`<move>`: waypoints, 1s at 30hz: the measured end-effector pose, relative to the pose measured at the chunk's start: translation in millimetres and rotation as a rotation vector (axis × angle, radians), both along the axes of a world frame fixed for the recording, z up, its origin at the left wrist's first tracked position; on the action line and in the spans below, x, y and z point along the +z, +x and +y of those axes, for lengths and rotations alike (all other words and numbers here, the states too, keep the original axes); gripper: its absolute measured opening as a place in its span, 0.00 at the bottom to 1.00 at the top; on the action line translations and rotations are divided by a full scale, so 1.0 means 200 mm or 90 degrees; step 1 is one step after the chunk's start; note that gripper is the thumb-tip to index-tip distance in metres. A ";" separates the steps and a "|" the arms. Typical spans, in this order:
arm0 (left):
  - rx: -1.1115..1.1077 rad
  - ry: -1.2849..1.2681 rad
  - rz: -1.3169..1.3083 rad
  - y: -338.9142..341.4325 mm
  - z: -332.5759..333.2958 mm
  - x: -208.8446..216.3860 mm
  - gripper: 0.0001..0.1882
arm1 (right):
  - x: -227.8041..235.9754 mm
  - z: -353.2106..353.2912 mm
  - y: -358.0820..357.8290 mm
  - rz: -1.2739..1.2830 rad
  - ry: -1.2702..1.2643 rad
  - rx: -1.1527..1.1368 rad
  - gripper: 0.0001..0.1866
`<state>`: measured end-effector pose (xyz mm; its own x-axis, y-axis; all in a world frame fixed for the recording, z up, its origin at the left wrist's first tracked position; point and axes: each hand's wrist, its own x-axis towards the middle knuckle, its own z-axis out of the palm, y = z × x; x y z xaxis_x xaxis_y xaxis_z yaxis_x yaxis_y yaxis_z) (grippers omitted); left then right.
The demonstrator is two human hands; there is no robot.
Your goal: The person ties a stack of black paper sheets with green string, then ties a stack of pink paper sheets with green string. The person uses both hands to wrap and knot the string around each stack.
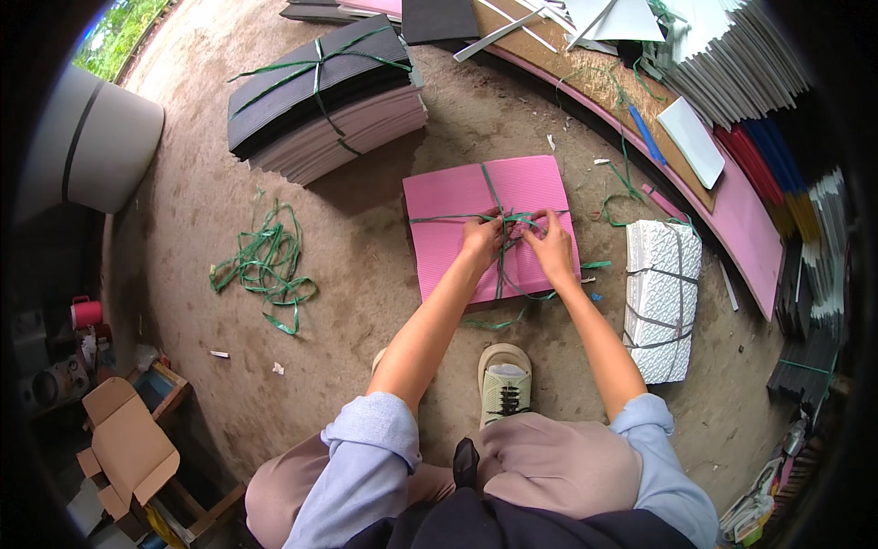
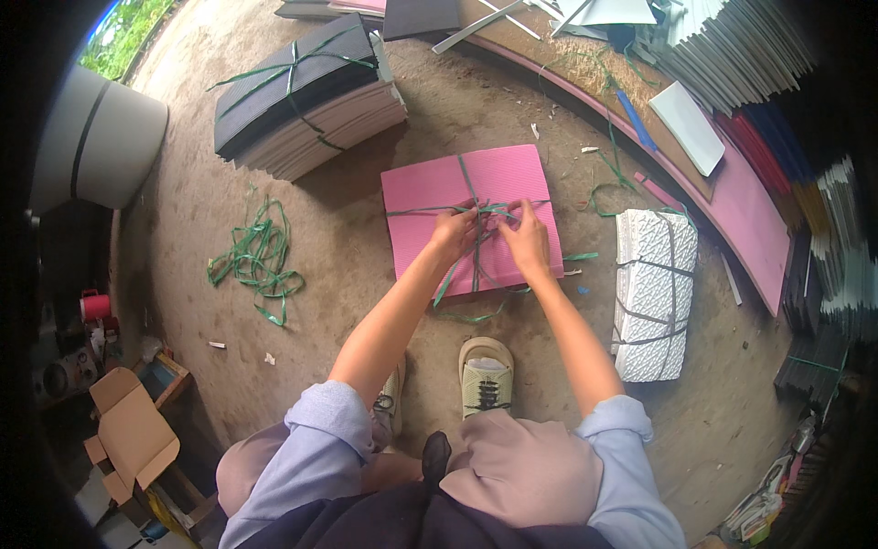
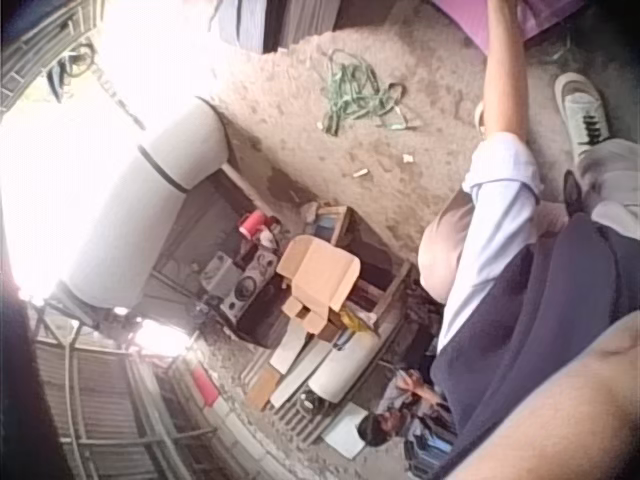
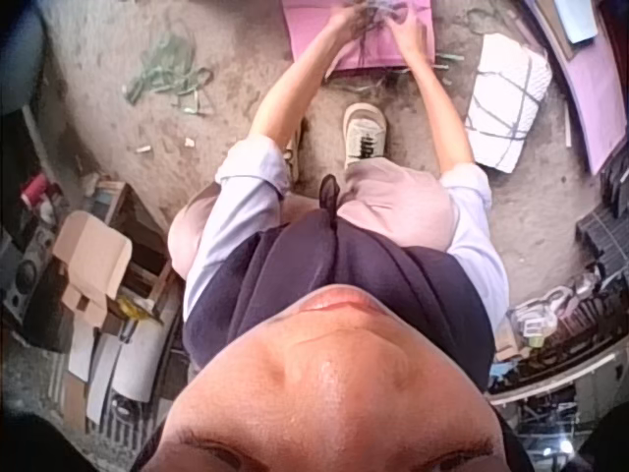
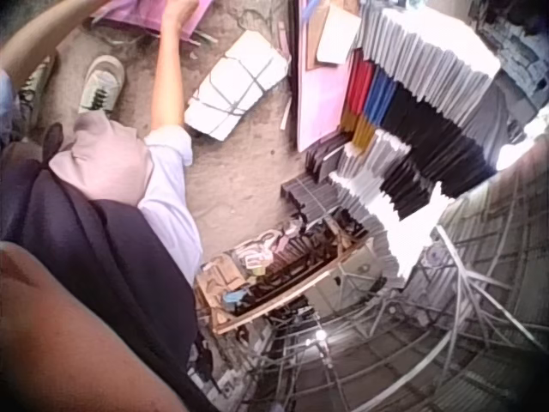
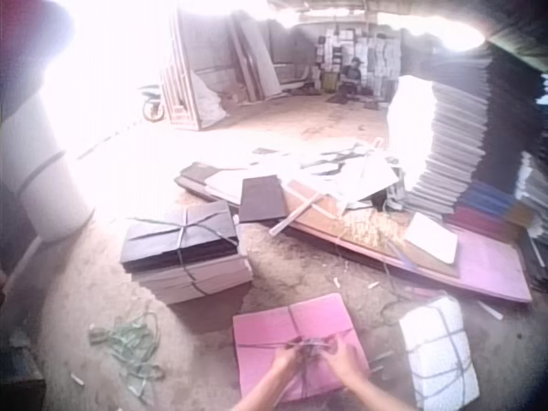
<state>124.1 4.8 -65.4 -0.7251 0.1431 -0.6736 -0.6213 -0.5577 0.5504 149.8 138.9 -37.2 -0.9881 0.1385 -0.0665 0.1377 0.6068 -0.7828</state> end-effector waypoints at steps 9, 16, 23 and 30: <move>-0.177 -0.120 0.007 -0.04 -0.09 0.07 0.13 | -0.05 -0.03 0.03 -0.060 0.183 -0.020 0.21; -0.258 -0.181 -0.034 -0.08 -0.11 0.12 0.08 | -0.12 0.00 0.04 0.180 0.140 0.020 0.11; -0.563 -0.819 0.239 -0.03 -0.16 0.30 0.11 | 0.02 0.18 0.01 -0.179 -0.148 0.138 0.10; -0.631 -0.537 0.352 0.05 -0.21 0.39 0.17 | 0.30 0.06 0.02 -0.432 -0.499 0.141 0.15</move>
